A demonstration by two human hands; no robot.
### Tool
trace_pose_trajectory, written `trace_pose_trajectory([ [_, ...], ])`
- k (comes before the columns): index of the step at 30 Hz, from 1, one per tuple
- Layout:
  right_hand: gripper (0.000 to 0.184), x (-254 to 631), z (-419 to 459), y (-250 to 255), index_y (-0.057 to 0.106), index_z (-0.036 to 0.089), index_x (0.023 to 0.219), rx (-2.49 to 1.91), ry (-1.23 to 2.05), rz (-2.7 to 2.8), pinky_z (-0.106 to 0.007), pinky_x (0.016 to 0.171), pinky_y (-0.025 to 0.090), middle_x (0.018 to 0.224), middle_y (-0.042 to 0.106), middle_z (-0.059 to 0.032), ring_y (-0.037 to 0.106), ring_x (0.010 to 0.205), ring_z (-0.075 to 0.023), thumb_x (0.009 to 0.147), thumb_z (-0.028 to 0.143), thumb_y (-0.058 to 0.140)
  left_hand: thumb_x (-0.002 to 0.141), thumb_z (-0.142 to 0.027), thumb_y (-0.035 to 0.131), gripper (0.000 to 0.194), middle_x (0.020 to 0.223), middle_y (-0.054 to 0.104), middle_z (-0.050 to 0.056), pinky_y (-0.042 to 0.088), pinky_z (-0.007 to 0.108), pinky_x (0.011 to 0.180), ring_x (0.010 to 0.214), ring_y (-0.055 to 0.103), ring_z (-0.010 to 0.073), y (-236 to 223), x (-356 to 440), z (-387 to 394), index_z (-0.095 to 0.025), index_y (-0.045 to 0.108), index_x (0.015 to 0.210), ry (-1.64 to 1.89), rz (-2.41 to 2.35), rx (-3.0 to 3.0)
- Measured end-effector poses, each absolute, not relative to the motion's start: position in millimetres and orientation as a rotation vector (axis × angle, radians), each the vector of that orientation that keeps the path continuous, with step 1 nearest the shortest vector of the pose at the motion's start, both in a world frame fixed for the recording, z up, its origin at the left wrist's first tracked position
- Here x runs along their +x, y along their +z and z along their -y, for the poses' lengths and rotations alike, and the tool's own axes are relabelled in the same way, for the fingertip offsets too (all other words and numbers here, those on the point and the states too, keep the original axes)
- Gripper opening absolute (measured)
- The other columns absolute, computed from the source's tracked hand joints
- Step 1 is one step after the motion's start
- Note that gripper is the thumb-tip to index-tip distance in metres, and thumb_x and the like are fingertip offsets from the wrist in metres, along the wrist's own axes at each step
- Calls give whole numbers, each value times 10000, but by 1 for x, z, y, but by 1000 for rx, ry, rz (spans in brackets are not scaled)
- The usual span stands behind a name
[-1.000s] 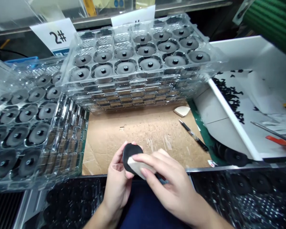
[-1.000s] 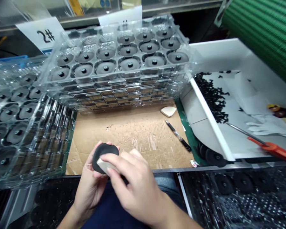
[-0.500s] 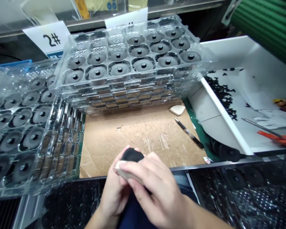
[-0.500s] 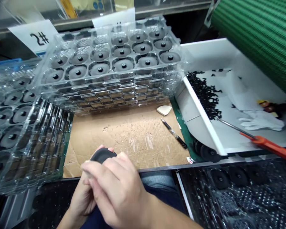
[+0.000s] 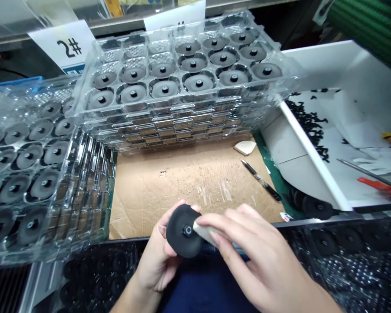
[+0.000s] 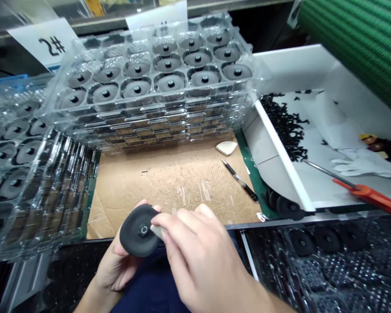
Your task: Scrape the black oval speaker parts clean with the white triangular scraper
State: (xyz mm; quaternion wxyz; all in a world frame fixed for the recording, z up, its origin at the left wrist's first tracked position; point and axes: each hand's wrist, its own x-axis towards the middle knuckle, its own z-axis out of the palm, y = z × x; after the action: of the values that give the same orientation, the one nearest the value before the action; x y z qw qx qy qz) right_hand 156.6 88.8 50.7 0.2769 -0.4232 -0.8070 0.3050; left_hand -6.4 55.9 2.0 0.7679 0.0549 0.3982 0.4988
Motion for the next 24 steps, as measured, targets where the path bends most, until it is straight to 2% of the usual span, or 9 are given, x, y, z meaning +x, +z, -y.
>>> trace_pose_trajectory([
  [3, 287, 153, -102, 50, 638, 178, 1021, -965, 637, 2241, -296, 614, 321, 703, 608, -19, 470, 622, -147, 904, 107, 385, 534, -309, 824, 597, 1069, 704, 42, 441, 246, 914, 993, 625, 181, -3, -4, -53, -247, 642, 1099, 1042, -801, 58],
  [6, 300, 154, -117, 39, 638, 214, 1040, -838, 756, 2202, -290, 678, 374, 774, 642, -10, 530, 707, -142, 912, 109, 389, 591, -225, 798, 507, 1058, 709, 32, 477, 221, 839, 918, 655, 167, -6, -5, -51, -246, 657, 1078, 1031, -680, 60],
  [11, 228, 171, -102, -3, 621, 221, 1079, -1323, 995, 1860, -259, 695, 471, 950, 662, -34, 609, 822, -154, 907, 216, 472, 645, -276, 760, 421, 1152, 682, 18, 502, 299, 874, 997, 650, 230, -7, -11, -47, -307, 667, 1054, 1013, -550, -11],
  [14, 234, 178, -79, -32, 642, 243, 1059, -1391, 1282, 1769, -271, 739, 513, 1012, 675, -37, 632, 914, -182, 907, 295, 473, 653, -249, 755, 405, 1098, 708, 15, 510, 289, 865, 988, 656, 221, -8, -12, -45, -294, 670, 1046, 1012, -544, -25],
  [17, 227, 180, -70, -46, 668, 231, 1008, -1403, 1377, 1747, -298, 767, 521, 995, 693, -44, 643, 922, -201, 893, 311, 489, 654, -222, 752, 426, 1093, 710, 26, 517, 281, 848, 989, 656, 224, -7, -13, -45, -275, 660, 1066, 992, -539, -9],
  [21, 222, 177, -81, -20, 608, 236, 1079, -1439, 1148, 1662, -282, 783, 486, 1079, 656, -42, 608, 969, -187, 903, 259, 475, 640, -277, 763, 445, 1096, 705, 37, 520, 297, 842, 976, 660, 236, -6, -12, -42, -270, 656, 1072, 971, -546, 13],
  [22, 241, 174, -84, -8, 584, 251, 1118, -1363, 1050, 1708, -271, 768, 472, 1068, 655, -32, 604, 943, -174, 904, 227, 475, 625, -294, 773, 463, 1091, 706, 40, 515, 303, 850, 967, 662, 237, -6, -11, -41, -266, 657, 1072, 963, -572, 17],
  [24, 284, 164, -90, 16, 562, 253, 1158, -1056, 854, 1903, -267, 689, 434, 915, 672, -14, 591, 788, -150, 907, 172, 457, 578, -316, 799, 518, 1058, 715, 40, 487, 315, 895, 971, 657, 240, -8, -10, -38, -253, 660, 1074, 935, -645, 25],
])
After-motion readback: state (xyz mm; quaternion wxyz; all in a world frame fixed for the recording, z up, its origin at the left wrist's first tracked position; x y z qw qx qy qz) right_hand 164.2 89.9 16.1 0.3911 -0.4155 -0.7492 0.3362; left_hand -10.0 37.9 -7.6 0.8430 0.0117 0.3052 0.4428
